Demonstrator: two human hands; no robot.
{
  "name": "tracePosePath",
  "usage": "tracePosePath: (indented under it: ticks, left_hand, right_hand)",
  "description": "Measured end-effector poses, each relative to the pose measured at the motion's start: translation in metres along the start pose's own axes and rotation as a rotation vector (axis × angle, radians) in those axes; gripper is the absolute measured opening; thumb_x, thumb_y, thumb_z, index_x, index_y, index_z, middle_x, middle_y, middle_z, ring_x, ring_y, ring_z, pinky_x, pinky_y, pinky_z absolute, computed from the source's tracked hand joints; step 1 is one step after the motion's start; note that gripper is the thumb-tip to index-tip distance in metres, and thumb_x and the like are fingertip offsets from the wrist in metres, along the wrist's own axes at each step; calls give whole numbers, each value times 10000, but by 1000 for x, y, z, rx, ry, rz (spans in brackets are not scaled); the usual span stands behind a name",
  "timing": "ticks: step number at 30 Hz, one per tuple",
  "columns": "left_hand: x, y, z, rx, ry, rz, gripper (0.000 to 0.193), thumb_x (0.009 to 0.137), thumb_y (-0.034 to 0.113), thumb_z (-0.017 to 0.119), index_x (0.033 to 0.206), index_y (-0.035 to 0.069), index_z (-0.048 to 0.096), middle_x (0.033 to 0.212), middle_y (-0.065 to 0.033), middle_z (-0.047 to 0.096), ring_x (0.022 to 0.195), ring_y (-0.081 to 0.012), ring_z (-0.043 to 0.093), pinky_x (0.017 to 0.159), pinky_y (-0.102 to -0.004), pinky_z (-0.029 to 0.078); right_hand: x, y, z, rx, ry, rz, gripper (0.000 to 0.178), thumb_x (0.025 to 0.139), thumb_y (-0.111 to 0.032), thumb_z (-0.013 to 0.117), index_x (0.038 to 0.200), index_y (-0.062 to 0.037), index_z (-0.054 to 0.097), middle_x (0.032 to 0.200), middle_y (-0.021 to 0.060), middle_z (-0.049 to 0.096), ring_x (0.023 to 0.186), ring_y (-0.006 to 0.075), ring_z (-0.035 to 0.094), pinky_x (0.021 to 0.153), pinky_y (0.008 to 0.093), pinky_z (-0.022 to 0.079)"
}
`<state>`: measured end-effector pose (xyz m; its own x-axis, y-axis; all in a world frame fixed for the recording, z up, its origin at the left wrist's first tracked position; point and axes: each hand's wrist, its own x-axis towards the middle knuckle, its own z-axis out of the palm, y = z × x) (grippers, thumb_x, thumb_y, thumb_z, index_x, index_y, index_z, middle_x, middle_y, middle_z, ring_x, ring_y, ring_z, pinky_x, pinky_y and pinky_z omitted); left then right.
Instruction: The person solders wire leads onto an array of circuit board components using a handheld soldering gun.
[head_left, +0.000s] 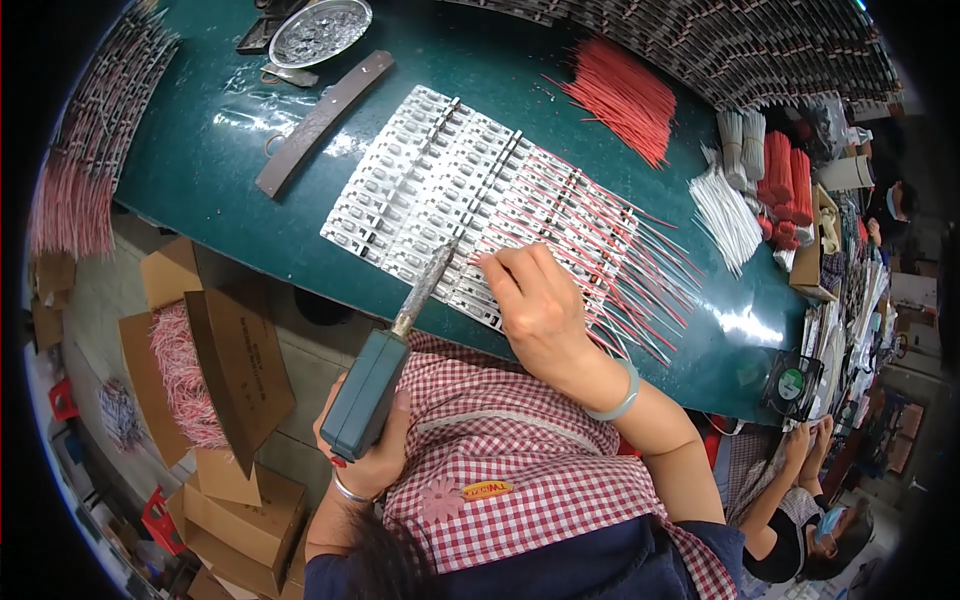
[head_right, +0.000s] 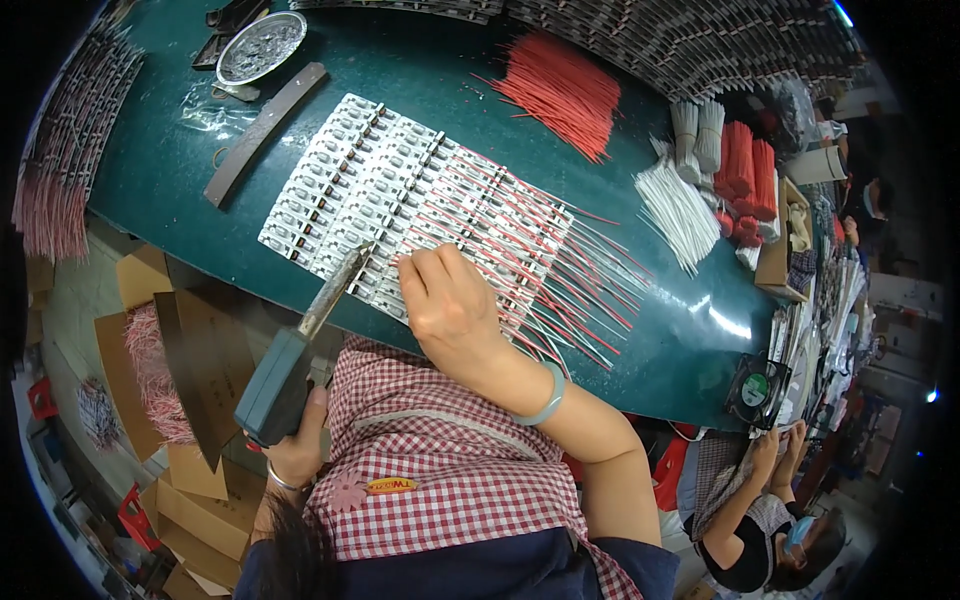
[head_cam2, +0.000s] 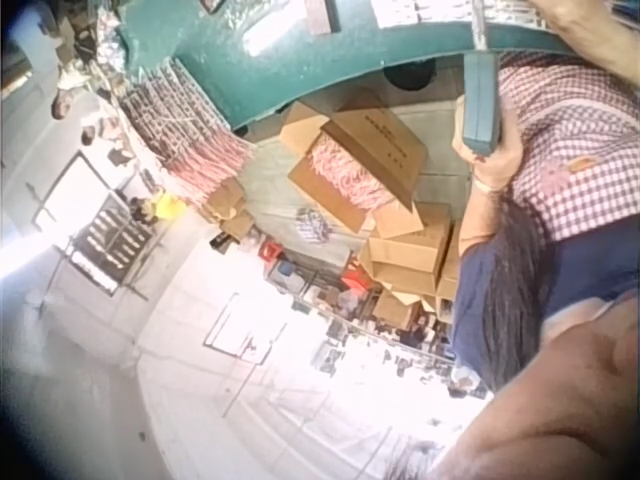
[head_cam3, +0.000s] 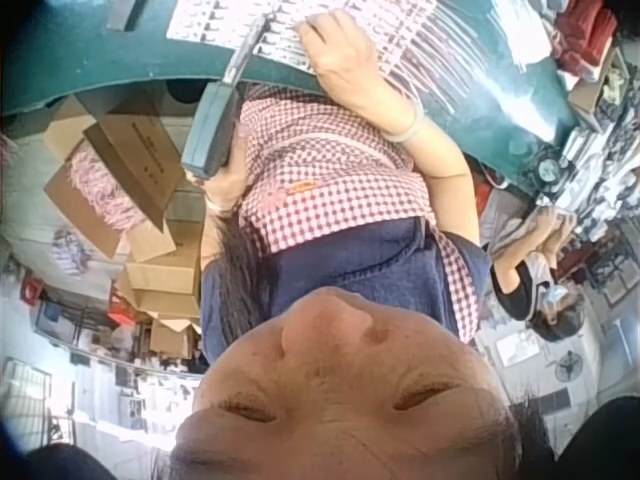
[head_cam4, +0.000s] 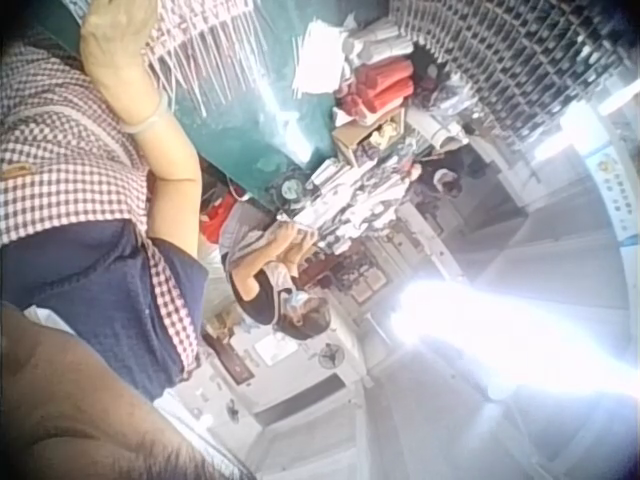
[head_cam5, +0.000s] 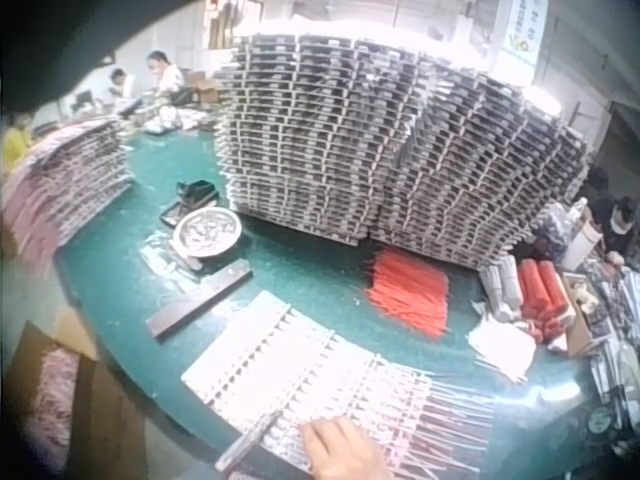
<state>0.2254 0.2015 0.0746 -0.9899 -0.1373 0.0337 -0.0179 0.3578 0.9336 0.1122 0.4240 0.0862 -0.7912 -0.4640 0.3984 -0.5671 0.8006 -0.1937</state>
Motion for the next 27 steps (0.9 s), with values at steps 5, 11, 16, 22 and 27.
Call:
tracePosePath:
  ticks: [5,11,16,22,27]
  left_hand:
    - [-2,-1,-1,9,45,67,220,799,18,771,1004,-38,718,888,-152,717,734,-261,722,665,-318,567]
    - [-2,1,-5,11,24,55,216,794,9,767,997,-41,716,883,-150,717,729,-259,722,664,-316,566]
    - [-2,2,-5,-3,0,31,216,786,-14,756,991,-56,705,909,-163,707,756,-274,717,684,-318,563]
    - [0,2,-4,18,-48,66,212,782,-38,752,986,-53,694,936,-166,699,797,-279,717,718,-328,564]
    - [1,4,-3,10,-77,16,206,787,-31,758,978,-44,684,940,-159,693,793,-279,712,709,-334,561]
  right_hand:
    - [0,0,0,-9,-7,-15,304,743,-18,655,1034,67,683,938,103,599,852,241,585,664,327,523]
    - [-4,-1,0,23,26,-22,304,753,-18,659,1046,61,681,963,104,615,857,243,587,678,346,514]
    - [-6,-9,1,97,55,20,340,709,76,658,1044,40,705,929,105,654,783,252,601,635,355,505]
    - [-5,-11,1,79,32,19,322,727,58,659,1045,33,706,929,97,650,788,244,602,637,350,507]
    - [-7,-10,3,52,11,2,307,742,18,657,1045,53,693,932,97,623,819,240,590,631,339,504]
